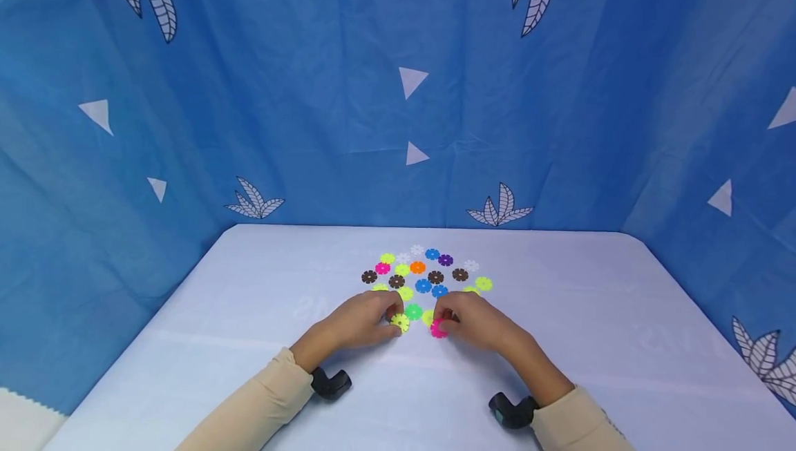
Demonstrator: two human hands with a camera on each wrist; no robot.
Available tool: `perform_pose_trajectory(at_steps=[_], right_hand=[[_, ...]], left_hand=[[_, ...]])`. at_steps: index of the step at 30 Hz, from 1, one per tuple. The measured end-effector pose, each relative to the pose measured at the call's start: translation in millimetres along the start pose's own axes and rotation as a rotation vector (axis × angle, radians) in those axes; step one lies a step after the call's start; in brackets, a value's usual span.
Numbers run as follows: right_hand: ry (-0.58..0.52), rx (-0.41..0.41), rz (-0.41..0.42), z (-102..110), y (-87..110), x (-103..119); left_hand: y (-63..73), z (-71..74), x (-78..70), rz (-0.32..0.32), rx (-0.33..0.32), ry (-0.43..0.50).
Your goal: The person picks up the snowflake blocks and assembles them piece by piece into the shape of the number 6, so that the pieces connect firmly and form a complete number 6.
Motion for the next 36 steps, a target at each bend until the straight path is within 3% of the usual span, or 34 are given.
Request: perform_pose_trajectory(at_steps=[4,10,19,25,36], right_hand=[[-0.031,0.000,0.039,-0.7,-2.7,2.3],[-0.035,-0.047,0.069,-4.1,-6.3,6.0],[-0.030,-0.072,0.165,-7.2,-7.9,10.2],[0.000,-0.086,0.200,-7.3,-7.1,12.1],[0.021,-0.086,0.205,-9.6,-5.3,16.5]], left_hand=[[-1.6,-0.1,1.6,0.022,0.022,0.136],[-3.7,-3.2,4.8,0.057,0.067,0.461],[-2.2,-9.7,2.3,0.168,0.136,0.819],[-2.0,-11.7,2.1,0.191,0.144,0.899],[-0.8,-15.5,2.0,0.193,0.155,0.926]])
Point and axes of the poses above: each hand's wrist, its own y-axis away from the middle knuckle, its own z-axis out of the back of the hand, x = y × z, the point moved 2 cm from there along -y, towards the middle knuckle, and after that the axes turned 5 degrees about z, right-handed, at the moved point
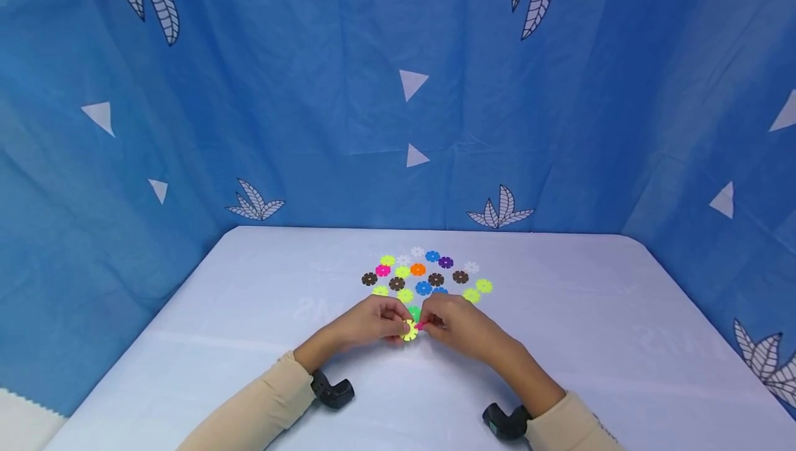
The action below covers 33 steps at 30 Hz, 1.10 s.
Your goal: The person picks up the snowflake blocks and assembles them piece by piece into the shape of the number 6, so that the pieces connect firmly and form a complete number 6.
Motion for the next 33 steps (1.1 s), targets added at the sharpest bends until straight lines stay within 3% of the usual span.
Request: perform_pose_trajectory(at_steps=[11,20,24,28,33], right_hand=[[0.018,-0.029,0.048,-4.7,0.3,-0.7],[0.026,-0.021,0.059,-9.3,-1.1,2.1],[0.014,-0.011,0.062,-9.8,-0.8,0.7],[0.009,0.001,0.050,-9.7,-0.7,-1.4],[0.082,-0.001,-0.025,-7.8,1.8,-5.2]], left_hand=[[3.5,-2.2,-4.1,0.008,-0.021,0.035],[2.9,-2.6,-2.9,0.023,-0.009,0.000],[2.2,-1.4,-2.6,0.011,-0.006,-0.141],[1.8,-1.1,-4.4,-0.061,-0.003,-0.307],[0.5,-1.7,-5.2,-0.109,-0.011,-0.379]])
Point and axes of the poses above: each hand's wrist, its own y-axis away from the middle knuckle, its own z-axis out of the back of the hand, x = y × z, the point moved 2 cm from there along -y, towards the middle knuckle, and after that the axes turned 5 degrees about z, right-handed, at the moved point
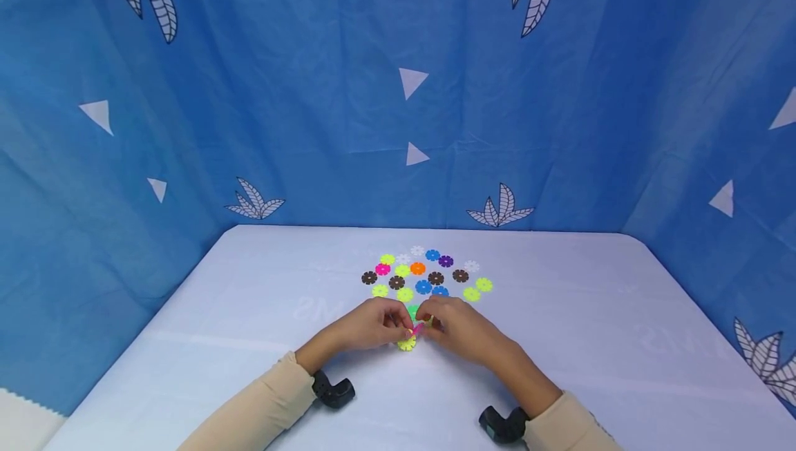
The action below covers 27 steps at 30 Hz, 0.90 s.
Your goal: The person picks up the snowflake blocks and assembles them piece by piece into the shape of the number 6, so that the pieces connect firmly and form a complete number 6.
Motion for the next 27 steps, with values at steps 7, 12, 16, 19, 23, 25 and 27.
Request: perform_pose_trajectory(at_steps=[7,12,16,19,23,25,27], right_hand=[[0.159,-0.002,-0.159,0.9,5.4,-11.1],[0.157,0.006,-0.161,-0.5,5.9,-15.6],[0.096,0.022,-0.197,-0.5,4.3,-16.2],[-0.022,0.010,-0.221,0.7,3.4,-16.2],[-0.193,-0.028,-0.241,3.4,4.5,-17.4],[-0.274,-0.036,-0.269,4.1,5.7,-19.0],[-0.353,-0.041,-0.303,4.3,6.5,-21.4]], left_hand=[[1.0,0.0,1.5,0.013,-0.001,0.001],[1.0,-0.2,1.8,0.009,-0.002,-0.011],[0.1,-0.7,1.1,0.014,-0.009,-0.034],[-0.1,-0.7,1.1,0.009,-0.005,-0.040],[0.0,0.6,1.5,-0.009,0.008,-0.037],[0.2,1.2,2.0,-0.015,0.016,-0.036],[0.9,1.8,1.9,-0.017,0.022,-0.033]])
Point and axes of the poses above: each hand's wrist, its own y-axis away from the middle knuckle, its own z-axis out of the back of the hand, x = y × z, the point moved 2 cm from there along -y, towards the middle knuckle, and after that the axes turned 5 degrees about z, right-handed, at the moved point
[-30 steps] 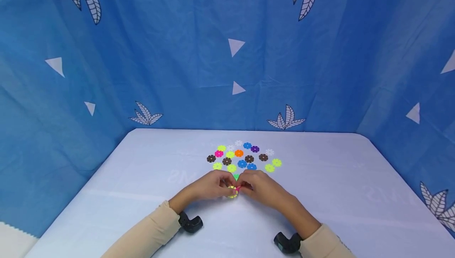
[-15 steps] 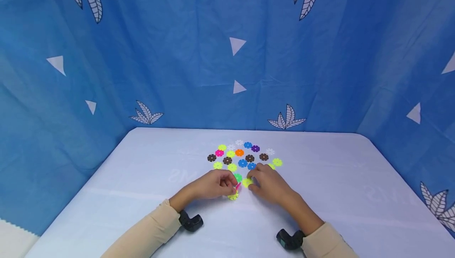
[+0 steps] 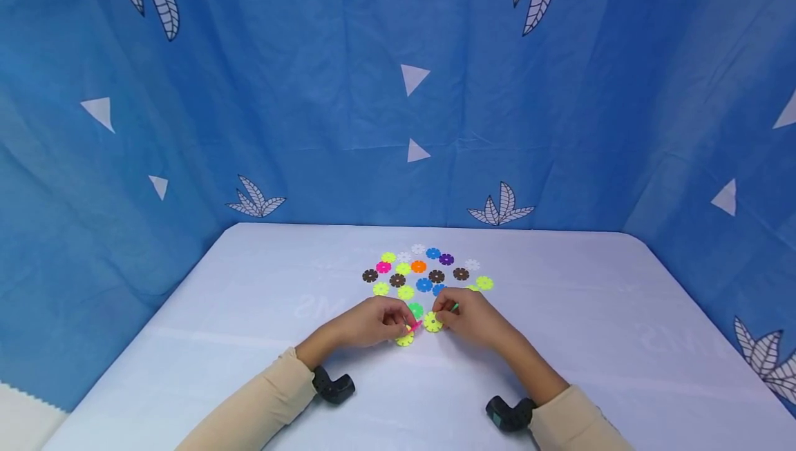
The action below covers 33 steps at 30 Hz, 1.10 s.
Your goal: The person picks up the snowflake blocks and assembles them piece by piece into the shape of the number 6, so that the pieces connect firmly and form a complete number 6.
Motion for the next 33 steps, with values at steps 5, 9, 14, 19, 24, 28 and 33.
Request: perform_pose_trajectory(at_steps=[5,9,14,19,24,28,33], right_hand=[[-0.089,0.011,-0.043,1.1,-1.1,-3.4],[-0.099,0.033,-0.048,1.0,-1.0,-2.9],[-0.123,0.068,-0.020,1.3,1.1,1.4],[-0.129,0.086,0.024,1.2,2.2,4.2],[-0.116,0.071,0.019,1.6,1.6,4.2],[-0.116,0.071,0.022,-0.1,0.9,2.5],[-0.137,0.078,0.031,-3.3,0.7,2.7]], left_hand=[[1.1,0.2,0.0,0.002,0.034,0.018],[1.5,-0.1,-0.3,0.005,0.057,0.035],[2.1,-0.6,-1.1,0.008,0.058,0.040],[3.0,-0.5,-3.1,0.003,0.055,0.027],[2.5,-0.5,-3.7,0.011,0.048,0.005],[2.1,-0.5,-4.3,0.015,0.047,-0.003],[3.1,-0.1,-5.3,0.002,0.066,0.019]])
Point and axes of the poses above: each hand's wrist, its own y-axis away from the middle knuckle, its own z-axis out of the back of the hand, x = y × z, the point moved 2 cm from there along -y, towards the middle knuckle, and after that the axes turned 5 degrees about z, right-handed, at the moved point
